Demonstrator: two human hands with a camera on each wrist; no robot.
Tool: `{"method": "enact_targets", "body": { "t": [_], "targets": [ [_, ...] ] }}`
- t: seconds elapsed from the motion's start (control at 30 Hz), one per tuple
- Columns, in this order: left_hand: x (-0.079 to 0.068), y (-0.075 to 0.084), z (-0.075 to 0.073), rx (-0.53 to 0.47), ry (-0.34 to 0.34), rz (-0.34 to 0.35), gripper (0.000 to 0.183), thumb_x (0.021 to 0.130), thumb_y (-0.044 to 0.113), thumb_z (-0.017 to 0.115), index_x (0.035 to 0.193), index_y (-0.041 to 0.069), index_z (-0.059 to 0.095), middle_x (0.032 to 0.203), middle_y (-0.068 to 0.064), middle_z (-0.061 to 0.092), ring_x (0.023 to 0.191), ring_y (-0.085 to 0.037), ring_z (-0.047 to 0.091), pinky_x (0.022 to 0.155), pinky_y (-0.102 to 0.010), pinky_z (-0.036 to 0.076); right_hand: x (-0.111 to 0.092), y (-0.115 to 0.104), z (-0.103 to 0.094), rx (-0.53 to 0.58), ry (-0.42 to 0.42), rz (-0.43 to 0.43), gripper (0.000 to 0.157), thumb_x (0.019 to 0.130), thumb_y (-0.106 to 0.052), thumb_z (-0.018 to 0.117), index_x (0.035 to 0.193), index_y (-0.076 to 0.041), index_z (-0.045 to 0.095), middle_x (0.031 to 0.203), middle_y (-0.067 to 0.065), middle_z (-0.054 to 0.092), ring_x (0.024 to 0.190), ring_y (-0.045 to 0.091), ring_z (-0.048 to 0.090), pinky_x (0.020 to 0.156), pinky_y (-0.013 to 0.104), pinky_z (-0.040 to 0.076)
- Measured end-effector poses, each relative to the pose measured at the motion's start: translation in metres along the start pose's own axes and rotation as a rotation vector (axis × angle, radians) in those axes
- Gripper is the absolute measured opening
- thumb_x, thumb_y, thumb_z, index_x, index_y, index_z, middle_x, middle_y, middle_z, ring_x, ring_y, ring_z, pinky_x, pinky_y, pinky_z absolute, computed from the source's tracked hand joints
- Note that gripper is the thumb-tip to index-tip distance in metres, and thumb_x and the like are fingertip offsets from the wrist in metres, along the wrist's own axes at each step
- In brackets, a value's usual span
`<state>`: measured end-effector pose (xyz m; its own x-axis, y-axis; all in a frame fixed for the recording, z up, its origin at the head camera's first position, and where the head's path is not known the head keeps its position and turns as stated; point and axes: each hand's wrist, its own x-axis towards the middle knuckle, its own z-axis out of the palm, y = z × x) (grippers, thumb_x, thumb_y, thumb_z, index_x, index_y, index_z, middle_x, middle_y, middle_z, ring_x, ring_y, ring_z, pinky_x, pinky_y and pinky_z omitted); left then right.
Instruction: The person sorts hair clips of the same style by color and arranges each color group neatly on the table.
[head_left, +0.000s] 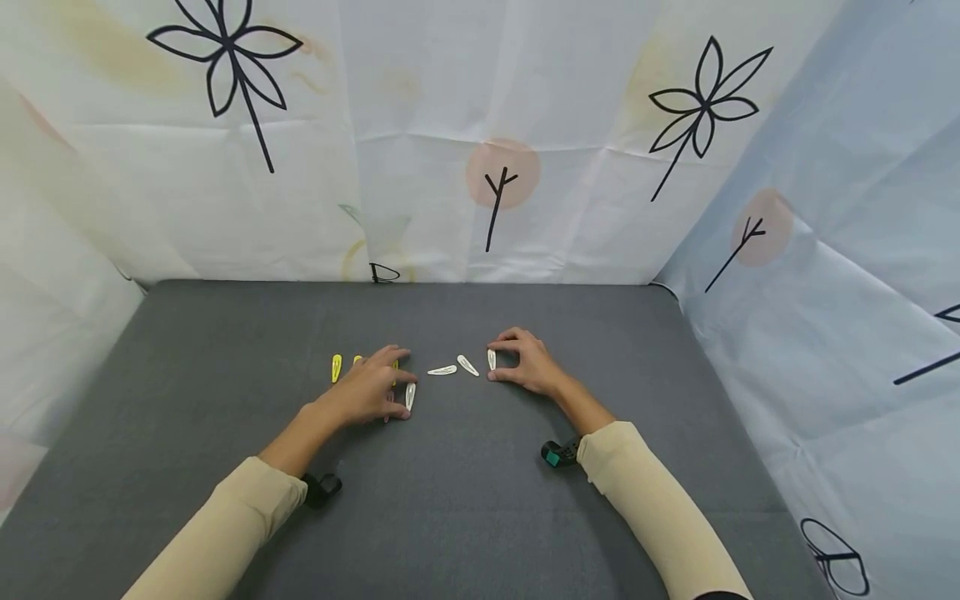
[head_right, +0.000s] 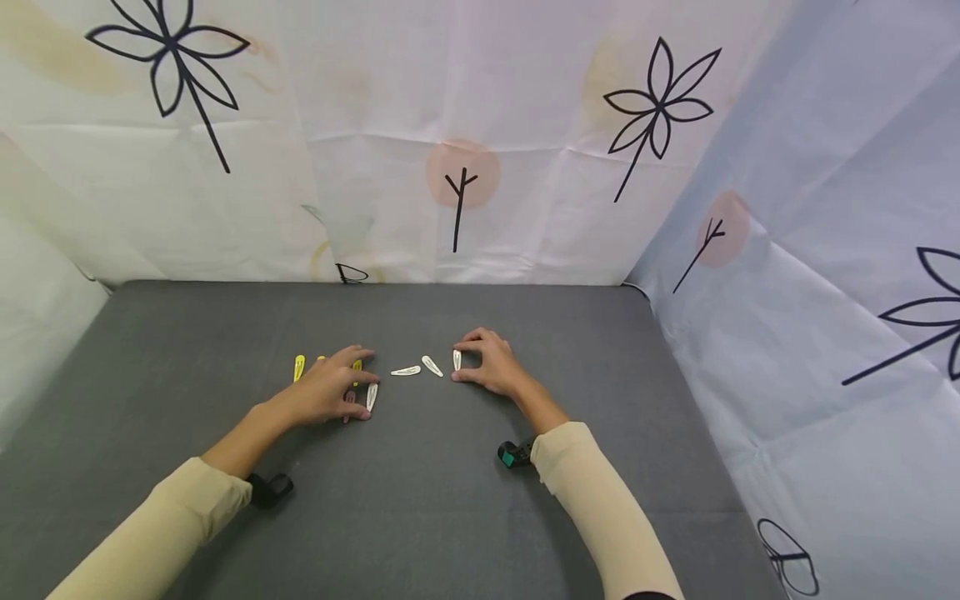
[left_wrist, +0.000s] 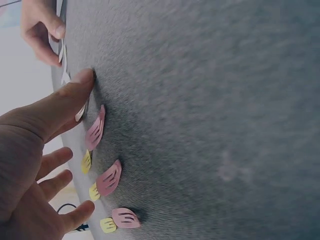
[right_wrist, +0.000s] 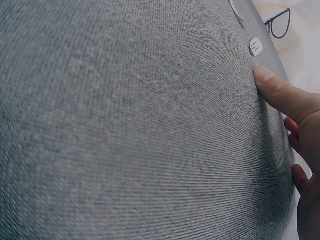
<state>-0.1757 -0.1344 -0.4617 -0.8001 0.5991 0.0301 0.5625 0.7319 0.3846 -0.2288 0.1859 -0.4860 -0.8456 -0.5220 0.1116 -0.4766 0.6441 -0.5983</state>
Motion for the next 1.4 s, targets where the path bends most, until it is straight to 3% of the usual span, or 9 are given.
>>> {"method": "enact_targets", "body": {
  "t": [0.5, 0.77, 1.07, 1.4],
  "targets": [
    [-0.008, 0.000, 0.005, -0.014, 0.018, 0.039, 0.053, 0.074, 0.037, 0.088, 0.116, 0.007, 0.074, 0.143, -0.024, 0.049, 0.139, -0.045, 0.037, 0.099, -0.069, 0.036, 0.000, 0.000, 0.001, 0.018, 0.004, 0.001, 0.051, 0.080, -0.021, 0.085, 0.126, -0.003, 0.068, 0.127, 0.015, 0.056, 0.122, 0.034, 0.049, 0.105, 0.056, 0.033],
    [0.007, -0.002, 0.006, -0.019, 0.086, 0.028, 0.061, 0.076, 0.043, 0.085, 0.119, 0.002, 0.072, 0.140, -0.023, 0.051, 0.134, -0.038, 0.044, 0.097, -0.061, 0.042, 0.000, -0.001, 0.000, 0.019, 0.004, 0.003, 0.051, 0.080, -0.020, 0.085, 0.125, -0.003, 0.068, 0.127, 0.015, 0.056, 0.122, 0.034, 0.049, 0.104, 0.054, 0.035],
    [0.025, 0.006, 0.010, 0.001, 0.036, -0.047, 0.051, 0.085, 0.039, 0.079, 0.123, 0.007, 0.071, 0.144, -0.022, 0.048, 0.142, -0.040, 0.033, 0.102, -0.066, 0.034, 0.001, -0.001, 0.001, 0.024, -0.001, 0.010, 0.051, 0.081, -0.020, 0.085, 0.126, -0.002, 0.068, 0.127, 0.016, 0.056, 0.122, 0.034, 0.049, 0.104, 0.055, 0.035],
    [0.025, 0.012, 0.014, -0.036, 0.075, 0.044, 0.028, 0.084, 0.027, 0.081, 0.106, 0.010, 0.077, 0.141, -0.023, 0.051, 0.141, -0.043, 0.034, 0.102, -0.068, 0.032, -0.002, -0.002, 0.000, 0.026, 0.008, 0.004, 0.051, 0.081, -0.020, 0.084, 0.126, -0.002, 0.067, 0.128, 0.016, 0.056, 0.121, 0.035, 0.049, 0.102, 0.055, 0.036]
  ]
}}
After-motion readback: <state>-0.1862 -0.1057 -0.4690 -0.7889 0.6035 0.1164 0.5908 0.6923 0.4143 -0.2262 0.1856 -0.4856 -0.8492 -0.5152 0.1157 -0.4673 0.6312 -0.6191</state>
